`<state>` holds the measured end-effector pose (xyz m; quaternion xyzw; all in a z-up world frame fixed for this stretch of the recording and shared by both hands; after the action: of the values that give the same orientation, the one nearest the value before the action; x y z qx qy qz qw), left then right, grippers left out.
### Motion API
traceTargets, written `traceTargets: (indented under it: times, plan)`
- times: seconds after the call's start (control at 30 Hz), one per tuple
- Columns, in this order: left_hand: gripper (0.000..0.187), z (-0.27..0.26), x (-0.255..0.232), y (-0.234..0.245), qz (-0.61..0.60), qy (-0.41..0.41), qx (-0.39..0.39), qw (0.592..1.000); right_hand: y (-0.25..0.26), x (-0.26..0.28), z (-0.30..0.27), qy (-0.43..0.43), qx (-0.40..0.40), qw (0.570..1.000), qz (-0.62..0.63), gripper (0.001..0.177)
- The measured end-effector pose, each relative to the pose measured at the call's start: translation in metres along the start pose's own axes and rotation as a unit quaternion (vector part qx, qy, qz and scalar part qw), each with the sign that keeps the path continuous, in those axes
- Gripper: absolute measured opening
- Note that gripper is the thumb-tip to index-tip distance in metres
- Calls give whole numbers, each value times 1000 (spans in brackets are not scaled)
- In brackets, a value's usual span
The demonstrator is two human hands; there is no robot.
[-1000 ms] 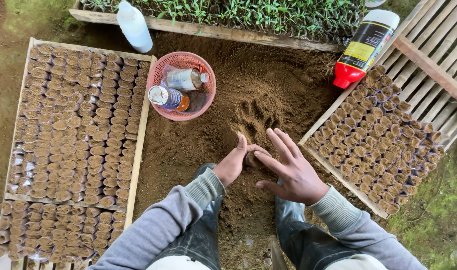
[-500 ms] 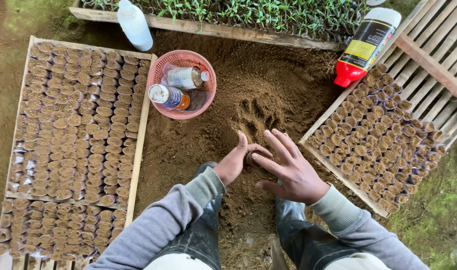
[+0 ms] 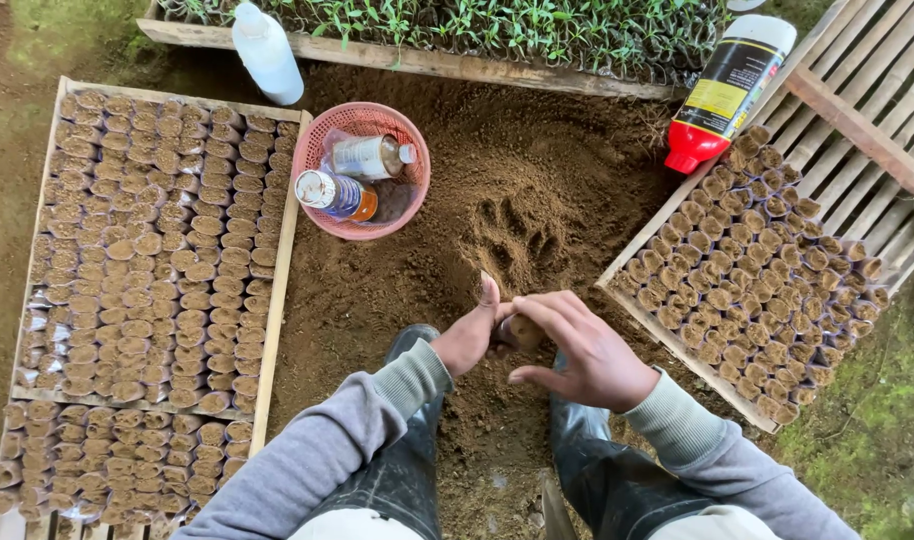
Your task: The person fills small plastic seedling pots with soil from a pile on the ground. They open a small packet, place a seed inside each pot, cover it with soil, and then place the filled pots into a wooden tray.
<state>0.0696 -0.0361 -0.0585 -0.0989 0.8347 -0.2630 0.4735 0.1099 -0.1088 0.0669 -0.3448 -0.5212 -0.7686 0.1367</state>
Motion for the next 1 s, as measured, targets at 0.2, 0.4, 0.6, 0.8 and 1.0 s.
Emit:
traceTargets:
  times: [0.2,0.4,0.6,0.8,1.0]
  plan:
    - [104,2,4,-13,-9,14,42,999,-2,5,4,-23,23,999,13,63]
    - [114,6,23,-7,-24,28,30,999,-8,2,0,-34,25,999,3,55]
    - [108,12,31,-6,-18,65,11,998,-10,-1,-3,-33,53,998,-5,37]
    - [105,27,56,7,43,79,18,996,-7,-23,-12,-75,78,994,20,27]
    - [95,26,43,21,119,78,-10,990,12,-62,-26,-144,70,987,-26,33]
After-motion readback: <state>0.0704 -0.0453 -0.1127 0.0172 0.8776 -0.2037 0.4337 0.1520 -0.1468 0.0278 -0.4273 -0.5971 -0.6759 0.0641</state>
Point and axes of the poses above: each hand's wrist, its own z-axis towards the middle knuckle, its own y-axis out of the back of the hand, x = y × z, the point moved 9 cm from there along z, towards the middle knuckle
